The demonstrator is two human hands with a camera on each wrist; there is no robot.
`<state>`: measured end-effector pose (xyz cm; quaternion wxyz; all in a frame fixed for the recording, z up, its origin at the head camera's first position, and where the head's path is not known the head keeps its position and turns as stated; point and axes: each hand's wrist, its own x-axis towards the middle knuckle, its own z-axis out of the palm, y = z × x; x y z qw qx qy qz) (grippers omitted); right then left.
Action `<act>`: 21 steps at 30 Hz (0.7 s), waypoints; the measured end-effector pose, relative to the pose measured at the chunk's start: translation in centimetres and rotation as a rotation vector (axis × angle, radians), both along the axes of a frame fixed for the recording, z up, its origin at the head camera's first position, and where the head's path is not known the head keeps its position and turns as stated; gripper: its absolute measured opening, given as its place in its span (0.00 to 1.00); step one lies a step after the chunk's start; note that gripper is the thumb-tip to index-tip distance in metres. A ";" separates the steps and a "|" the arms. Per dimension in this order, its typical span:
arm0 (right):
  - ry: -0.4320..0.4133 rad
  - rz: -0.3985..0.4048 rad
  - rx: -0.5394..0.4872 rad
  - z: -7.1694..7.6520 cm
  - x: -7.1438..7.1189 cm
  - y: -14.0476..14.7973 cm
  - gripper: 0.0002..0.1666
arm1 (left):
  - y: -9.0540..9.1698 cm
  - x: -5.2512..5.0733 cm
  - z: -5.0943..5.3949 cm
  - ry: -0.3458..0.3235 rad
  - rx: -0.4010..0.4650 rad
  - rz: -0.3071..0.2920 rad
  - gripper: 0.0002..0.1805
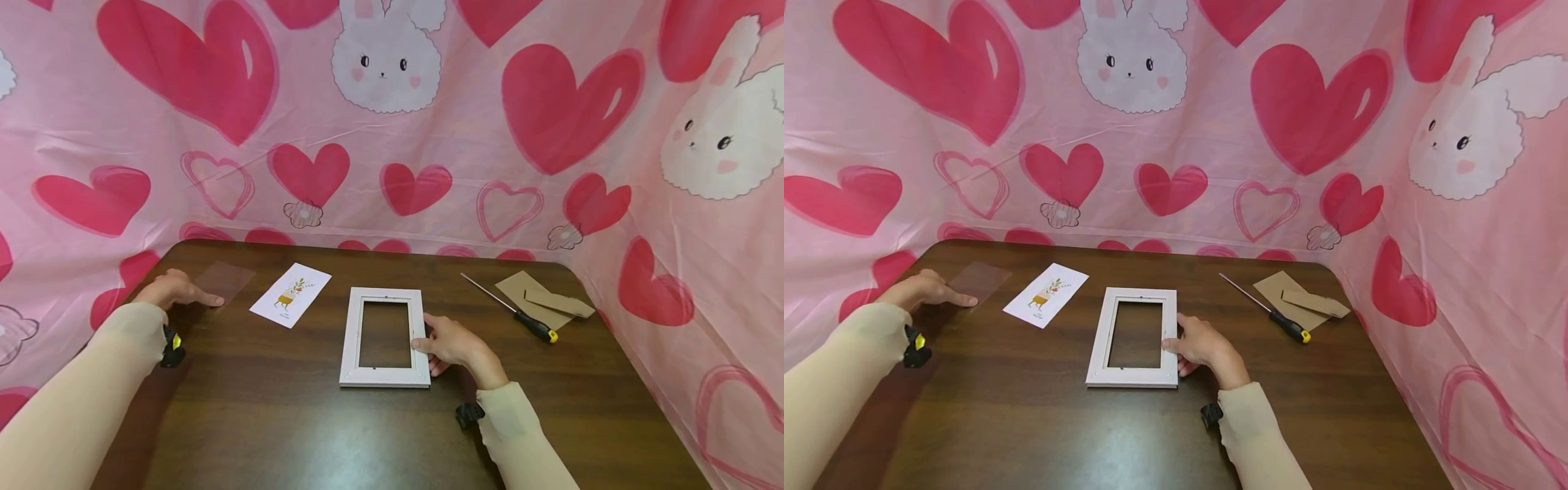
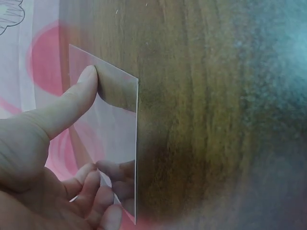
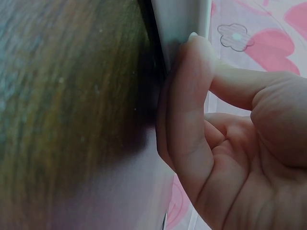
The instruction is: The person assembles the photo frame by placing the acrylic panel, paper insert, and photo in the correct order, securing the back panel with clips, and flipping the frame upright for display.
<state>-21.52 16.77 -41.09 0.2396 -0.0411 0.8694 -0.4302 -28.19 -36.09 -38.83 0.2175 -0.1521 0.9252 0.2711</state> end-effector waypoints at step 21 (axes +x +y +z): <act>0.006 0.010 0.005 0.1 0.0 0.1 0.46 | -1.1 0.0 0.3 0.001 -0.022 0.005 0.63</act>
